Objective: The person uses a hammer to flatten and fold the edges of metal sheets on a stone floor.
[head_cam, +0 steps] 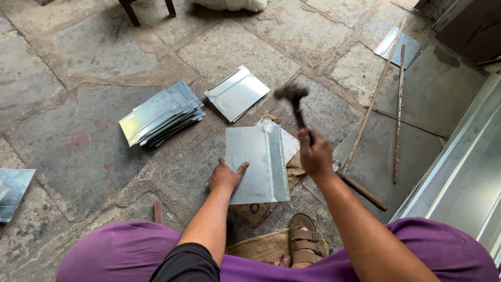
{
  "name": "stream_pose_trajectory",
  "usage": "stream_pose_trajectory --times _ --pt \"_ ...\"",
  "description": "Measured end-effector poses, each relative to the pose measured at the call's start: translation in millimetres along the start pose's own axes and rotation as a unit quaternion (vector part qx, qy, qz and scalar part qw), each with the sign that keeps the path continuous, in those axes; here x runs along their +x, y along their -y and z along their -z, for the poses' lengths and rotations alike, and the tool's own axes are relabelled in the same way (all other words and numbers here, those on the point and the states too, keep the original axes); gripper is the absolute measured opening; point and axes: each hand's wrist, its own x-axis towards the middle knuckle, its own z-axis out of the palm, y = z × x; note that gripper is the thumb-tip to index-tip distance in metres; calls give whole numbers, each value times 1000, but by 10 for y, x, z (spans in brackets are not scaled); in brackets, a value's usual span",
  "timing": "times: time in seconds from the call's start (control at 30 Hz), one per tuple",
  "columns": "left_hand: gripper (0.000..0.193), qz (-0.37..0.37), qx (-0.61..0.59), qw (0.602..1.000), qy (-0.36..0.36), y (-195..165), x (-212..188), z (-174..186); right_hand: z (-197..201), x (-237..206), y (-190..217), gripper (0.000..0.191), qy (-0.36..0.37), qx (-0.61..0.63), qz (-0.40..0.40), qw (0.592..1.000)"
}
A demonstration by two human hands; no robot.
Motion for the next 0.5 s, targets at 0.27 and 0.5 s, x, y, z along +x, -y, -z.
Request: stream_pose_trajectory --times 0.27,0.5 --pt "104 7 -7 1000 7 -1 0 -23 -225 -198 29 42 15 67 4 998" --pt "100 -7 -14 1000 -10 9 -65 24 -158 -102 117 35 31 20 -122 992"
